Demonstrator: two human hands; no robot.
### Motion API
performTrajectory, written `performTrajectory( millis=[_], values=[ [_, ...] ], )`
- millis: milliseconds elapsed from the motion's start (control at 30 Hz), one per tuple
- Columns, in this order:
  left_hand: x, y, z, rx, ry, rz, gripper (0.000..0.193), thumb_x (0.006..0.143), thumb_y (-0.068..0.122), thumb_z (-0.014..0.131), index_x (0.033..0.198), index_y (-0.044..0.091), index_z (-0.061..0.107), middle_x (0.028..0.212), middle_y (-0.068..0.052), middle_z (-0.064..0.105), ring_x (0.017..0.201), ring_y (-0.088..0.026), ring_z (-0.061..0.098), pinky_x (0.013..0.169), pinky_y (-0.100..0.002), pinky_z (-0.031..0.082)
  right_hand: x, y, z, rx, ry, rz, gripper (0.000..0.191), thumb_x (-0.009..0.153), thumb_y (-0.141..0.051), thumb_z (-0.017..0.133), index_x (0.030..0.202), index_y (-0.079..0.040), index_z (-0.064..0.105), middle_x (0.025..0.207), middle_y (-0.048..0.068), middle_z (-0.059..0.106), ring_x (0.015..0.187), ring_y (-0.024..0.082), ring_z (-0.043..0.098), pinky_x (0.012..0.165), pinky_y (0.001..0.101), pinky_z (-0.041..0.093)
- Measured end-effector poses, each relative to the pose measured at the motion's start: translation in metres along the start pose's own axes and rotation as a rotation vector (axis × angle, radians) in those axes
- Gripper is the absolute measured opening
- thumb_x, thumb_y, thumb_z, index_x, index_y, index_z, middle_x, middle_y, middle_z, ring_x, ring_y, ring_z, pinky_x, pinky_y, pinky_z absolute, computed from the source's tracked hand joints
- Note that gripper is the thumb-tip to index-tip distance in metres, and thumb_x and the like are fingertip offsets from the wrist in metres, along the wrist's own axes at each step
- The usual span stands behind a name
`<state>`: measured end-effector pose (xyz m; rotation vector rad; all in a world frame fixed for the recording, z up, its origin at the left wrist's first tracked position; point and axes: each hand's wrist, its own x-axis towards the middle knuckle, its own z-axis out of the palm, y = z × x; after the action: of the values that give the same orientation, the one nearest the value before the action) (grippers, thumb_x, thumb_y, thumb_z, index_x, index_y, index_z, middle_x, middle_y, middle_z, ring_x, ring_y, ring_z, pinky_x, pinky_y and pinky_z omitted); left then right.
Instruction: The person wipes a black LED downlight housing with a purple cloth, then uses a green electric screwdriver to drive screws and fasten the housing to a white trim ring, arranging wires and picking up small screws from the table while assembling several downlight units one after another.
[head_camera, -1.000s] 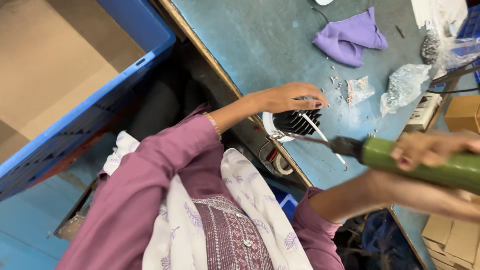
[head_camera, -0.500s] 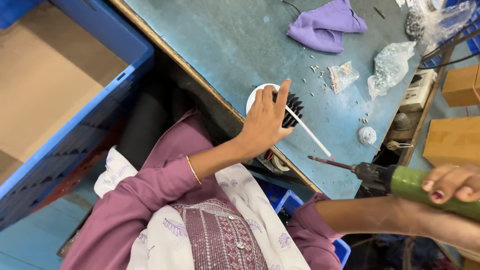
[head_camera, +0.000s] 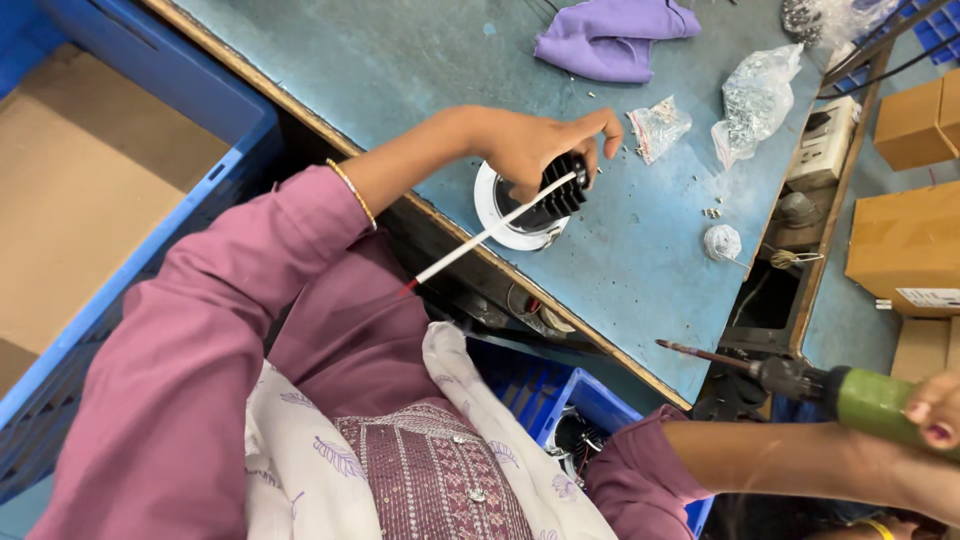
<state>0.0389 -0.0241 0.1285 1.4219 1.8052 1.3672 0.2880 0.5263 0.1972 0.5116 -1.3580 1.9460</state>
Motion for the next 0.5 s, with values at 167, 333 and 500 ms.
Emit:
performTrajectory(
  millis=[167,333,500],
  values=[
    [0.019,0.002,-0.005,0.012,-0.158,-0.088,0.106,0.061,-0.001,0.070,0.150,0.025,0.019,0.149,-0.018,0.053,0.121,-0.032,0.065,0.090,-0.042,0.057,-0.009,0.012,0.009,-0.006,-0.005,0.031,0.046,0.108,-0.041,0.043,0.092,0.001,0.052,0.073,0.010,0.039,0.060,0.019,0.039,0.054,0.0285,0.035],
    [0.032,0.013,0.015,0.399,0.026,-0.442,0.111,0.089,0.050,0.087,0.160,0.027,0.004,0.142,-0.029,0.050,0.123,-0.045,0.058,0.095,-0.052,0.048,0.005,0.033,0.042,0.021,-0.034,0.066,0.050,0.111,-0.043,0.041,0.088,0.001,0.051,0.074,0.010,0.041,0.058,0.017,0.042,0.055,0.0284,0.034],
    [0.038,0.022,0.066,0.700,0.402,-0.482,0.112,0.068,0.032,0.092,0.156,0.016,0.024,0.113,-0.026,0.062,0.102,-0.045,0.064,0.083,-0.052,0.055,0.016,0.059,0.062,0.069,0.010,0.060,0.044,0.110,-0.033,0.040,0.084,0.001,0.049,0.073,0.013,0.042,0.054,0.019,0.040,0.055,0.0309,0.037]
  ],
)
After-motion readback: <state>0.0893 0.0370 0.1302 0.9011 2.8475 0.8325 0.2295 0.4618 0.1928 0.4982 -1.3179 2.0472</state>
